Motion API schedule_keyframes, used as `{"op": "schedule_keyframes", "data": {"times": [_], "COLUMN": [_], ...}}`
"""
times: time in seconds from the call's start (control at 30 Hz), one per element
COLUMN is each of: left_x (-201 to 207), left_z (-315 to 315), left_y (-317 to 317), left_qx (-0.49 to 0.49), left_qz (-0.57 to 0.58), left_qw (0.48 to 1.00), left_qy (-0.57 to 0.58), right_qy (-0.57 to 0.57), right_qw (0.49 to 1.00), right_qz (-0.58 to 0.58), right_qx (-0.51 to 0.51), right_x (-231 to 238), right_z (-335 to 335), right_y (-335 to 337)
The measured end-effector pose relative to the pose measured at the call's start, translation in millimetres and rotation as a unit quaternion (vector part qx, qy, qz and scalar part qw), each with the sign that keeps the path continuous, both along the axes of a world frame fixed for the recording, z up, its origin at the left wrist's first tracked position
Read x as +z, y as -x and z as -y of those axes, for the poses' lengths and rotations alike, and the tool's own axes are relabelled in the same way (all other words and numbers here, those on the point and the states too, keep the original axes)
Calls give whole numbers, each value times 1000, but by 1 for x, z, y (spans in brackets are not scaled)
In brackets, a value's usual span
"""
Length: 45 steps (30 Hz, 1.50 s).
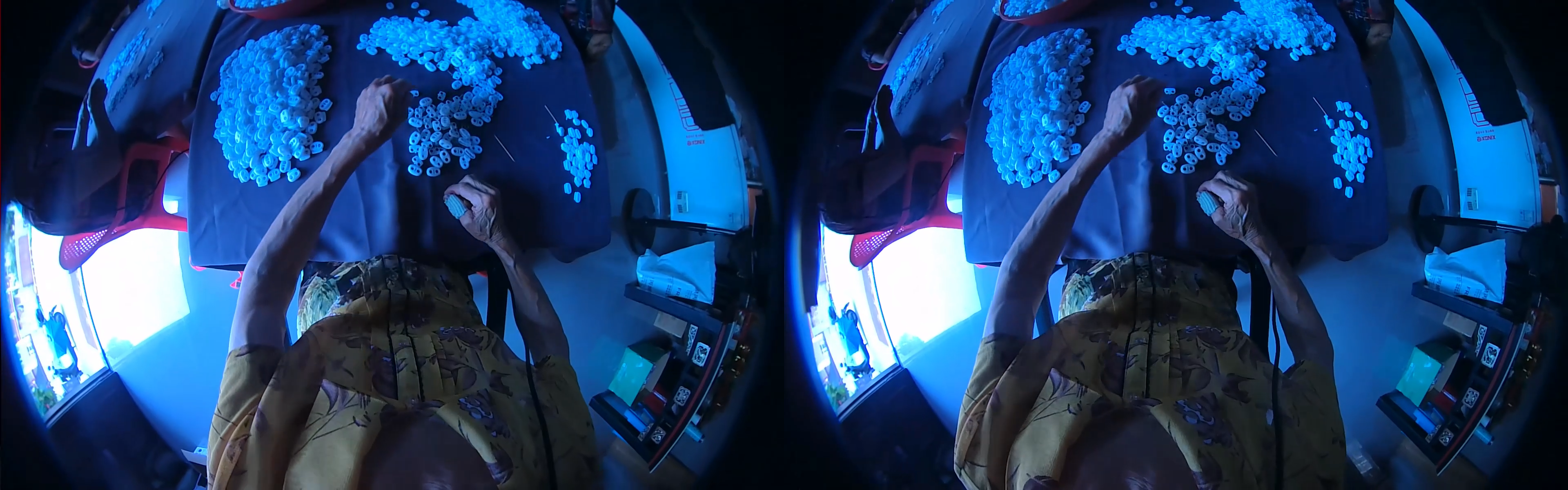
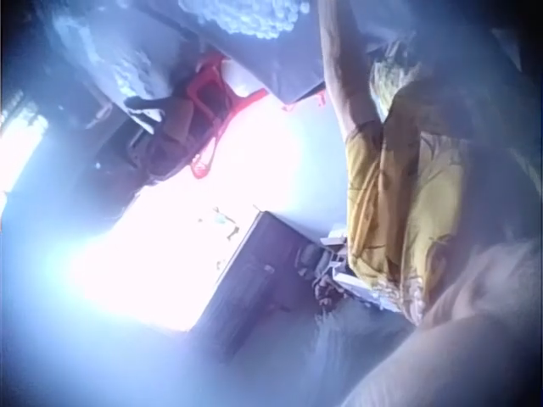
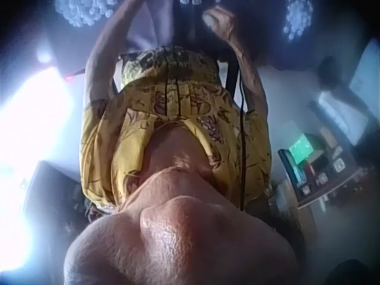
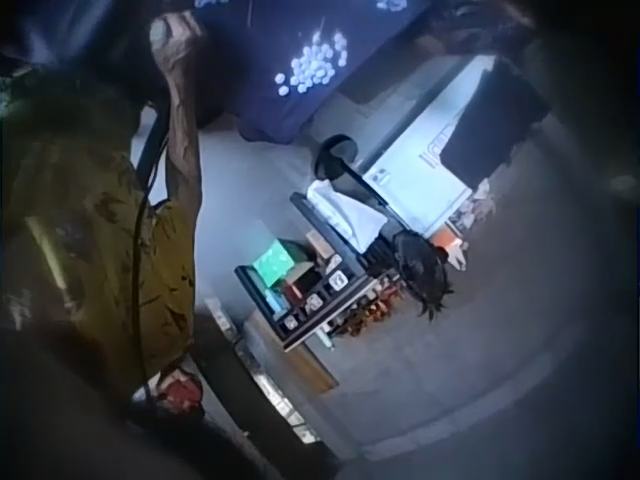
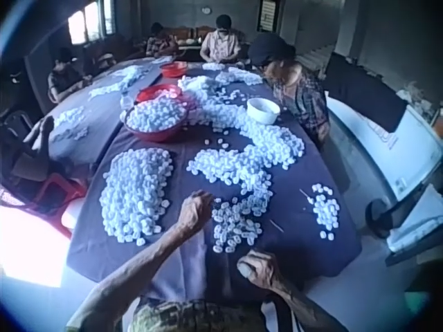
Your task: The person sorts small white plastic components by hand, placing them into a container on a table.
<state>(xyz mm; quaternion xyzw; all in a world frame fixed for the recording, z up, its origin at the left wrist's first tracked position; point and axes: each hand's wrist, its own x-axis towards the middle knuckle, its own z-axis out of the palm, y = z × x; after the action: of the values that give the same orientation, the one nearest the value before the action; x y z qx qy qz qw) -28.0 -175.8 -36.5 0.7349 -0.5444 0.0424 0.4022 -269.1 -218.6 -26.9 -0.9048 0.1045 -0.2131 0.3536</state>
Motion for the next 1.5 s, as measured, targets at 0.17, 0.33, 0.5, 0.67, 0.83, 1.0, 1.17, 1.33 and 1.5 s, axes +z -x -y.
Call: {"op": "schedule_keyframes", "data": {"times": [0.17,0.33,0.5,0.67,0.83,1.0,1.17,1.33,1.5], "left_x": [-13,-9,3,31,23,34,42,47,59], "left_z": [24,27,-1,-50,-79,-91,-91,-94,-97], "left_y": [-8,-13,-25,-15,-2,8,19,27,37], "left_qx": [-7,-18,15,-3,6,-5,-46,-51,-101], "left_qz": [62,46,-154,-458,-665,-704,-727,-745,-765], "left_qw": [996,993,988,889,740,697,663,641,609], "left_qy": [-66,-104,-11,8,100,135,171,177,186], "right_qy": [-25,-40,10,105,214,269,313,158,-262], "right_qw": [1000,999,999,994,975,950,912,974,960], "right_qz": [-16,-34,-35,-11,-55,-156,-263,-157,-97], "right_qx": [0,12,34,-23,7,41,26,27,4], "right_x": [3,13,33,29,15,8,22,28,64], "right_z": [1,4,23,56,69,66,58,68,42], "right_y": [2,-3,-33,-105,-156,-168,-179,-161,-126]}}
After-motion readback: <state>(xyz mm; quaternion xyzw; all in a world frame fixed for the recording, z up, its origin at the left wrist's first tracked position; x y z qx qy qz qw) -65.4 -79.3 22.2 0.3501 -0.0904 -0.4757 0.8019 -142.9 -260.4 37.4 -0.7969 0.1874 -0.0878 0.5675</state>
